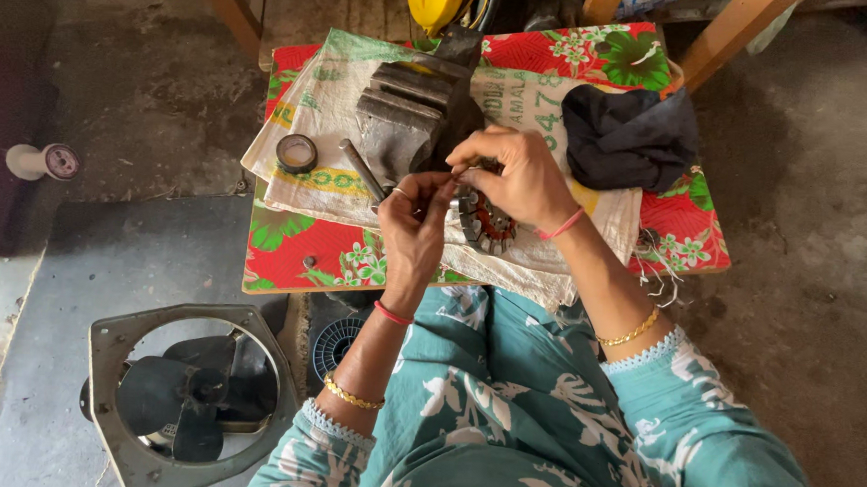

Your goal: The person uses a wrench to loosen a metal component clamped in a bench vise, then removes it. They handle the component, which appears to be a stator, and use a small tool to adjust or clean parts of it. The person then places the component back into the vise and tightens it.

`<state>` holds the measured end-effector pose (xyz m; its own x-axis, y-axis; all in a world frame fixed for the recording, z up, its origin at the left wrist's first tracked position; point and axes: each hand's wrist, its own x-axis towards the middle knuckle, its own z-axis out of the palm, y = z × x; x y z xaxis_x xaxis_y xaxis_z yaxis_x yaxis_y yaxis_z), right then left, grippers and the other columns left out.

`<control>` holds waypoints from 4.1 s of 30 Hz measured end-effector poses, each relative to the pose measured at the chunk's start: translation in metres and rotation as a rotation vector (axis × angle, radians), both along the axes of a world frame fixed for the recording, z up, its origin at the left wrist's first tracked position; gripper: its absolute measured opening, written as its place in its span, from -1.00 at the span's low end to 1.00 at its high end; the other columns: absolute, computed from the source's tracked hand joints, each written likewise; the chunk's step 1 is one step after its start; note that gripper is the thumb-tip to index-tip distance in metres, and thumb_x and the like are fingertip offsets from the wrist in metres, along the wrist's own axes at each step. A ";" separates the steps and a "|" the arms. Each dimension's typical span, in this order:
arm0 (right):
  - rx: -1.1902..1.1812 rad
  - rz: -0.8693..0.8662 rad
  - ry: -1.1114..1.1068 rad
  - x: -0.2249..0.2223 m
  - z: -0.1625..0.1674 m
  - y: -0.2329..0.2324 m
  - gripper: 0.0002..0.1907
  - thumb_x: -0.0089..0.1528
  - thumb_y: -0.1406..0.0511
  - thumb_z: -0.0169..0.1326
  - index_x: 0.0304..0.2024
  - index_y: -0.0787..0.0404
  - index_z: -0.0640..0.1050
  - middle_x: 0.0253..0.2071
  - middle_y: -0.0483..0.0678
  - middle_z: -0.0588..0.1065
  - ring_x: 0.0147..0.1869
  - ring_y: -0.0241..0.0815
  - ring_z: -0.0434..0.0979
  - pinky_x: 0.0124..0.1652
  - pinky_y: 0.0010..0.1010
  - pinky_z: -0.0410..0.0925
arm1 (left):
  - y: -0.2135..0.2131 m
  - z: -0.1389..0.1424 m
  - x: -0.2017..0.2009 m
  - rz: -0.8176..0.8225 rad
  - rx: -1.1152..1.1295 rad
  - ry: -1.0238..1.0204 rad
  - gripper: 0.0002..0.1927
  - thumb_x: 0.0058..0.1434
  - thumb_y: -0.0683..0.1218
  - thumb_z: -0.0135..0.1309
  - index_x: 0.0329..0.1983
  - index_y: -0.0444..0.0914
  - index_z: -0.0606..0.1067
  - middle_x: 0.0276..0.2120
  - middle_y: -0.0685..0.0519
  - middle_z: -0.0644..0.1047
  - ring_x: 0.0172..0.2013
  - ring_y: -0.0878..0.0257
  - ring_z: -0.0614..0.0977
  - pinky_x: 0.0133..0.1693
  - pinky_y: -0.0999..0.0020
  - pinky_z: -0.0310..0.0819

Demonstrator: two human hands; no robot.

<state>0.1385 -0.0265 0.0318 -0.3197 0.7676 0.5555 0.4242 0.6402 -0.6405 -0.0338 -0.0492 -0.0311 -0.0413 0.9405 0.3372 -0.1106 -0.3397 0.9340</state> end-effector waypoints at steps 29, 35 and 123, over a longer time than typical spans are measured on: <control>0.164 -0.159 -0.093 -0.001 -0.007 -0.032 -0.86 0.22 0.49 0.20 -0.25 0.30 0.48 -0.31 0.06 0.49 -0.17 0.08 0.54 -0.18 -0.21 0.37 | -0.019 0.004 0.011 0.163 -0.028 0.268 -0.73 0.25 -0.09 0.22 -0.10 -0.40 0.64 -0.46 -0.02 0.65 -0.46 0.40 0.57 -0.39 0.43 0.46; 0.043 -0.201 -0.031 0.010 -0.019 -0.037 -0.83 0.15 0.56 0.15 -0.27 0.28 0.50 -0.33 0.02 0.48 -0.21 -0.04 0.55 -0.22 -0.30 0.37 | -0.020 0.002 0.017 0.168 0.044 0.383 -0.69 0.31 -0.08 0.18 -0.02 -0.41 0.60 -0.38 -0.08 0.57 -0.49 0.30 0.58 -0.40 0.36 0.45; -0.037 -0.290 0.184 0.020 -0.051 -0.044 -0.73 0.37 0.19 0.19 -0.09 0.29 0.57 -0.14 -0.03 0.60 -0.06 -0.24 0.60 -0.05 -0.39 0.45 | 0.016 -0.076 -0.002 0.429 0.049 0.946 -0.89 0.22 -0.11 0.11 -0.26 -0.25 0.48 -0.48 -0.20 0.59 -0.43 -0.21 0.62 -0.39 -0.08 0.46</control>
<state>0.1584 -0.0704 -0.0191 0.0175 0.8328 0.5532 0.4606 0.4844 -0.7438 -0.0360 -0.0327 -0.1075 -0.0681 0.8935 0.4438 0.7995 -0.2172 0.5600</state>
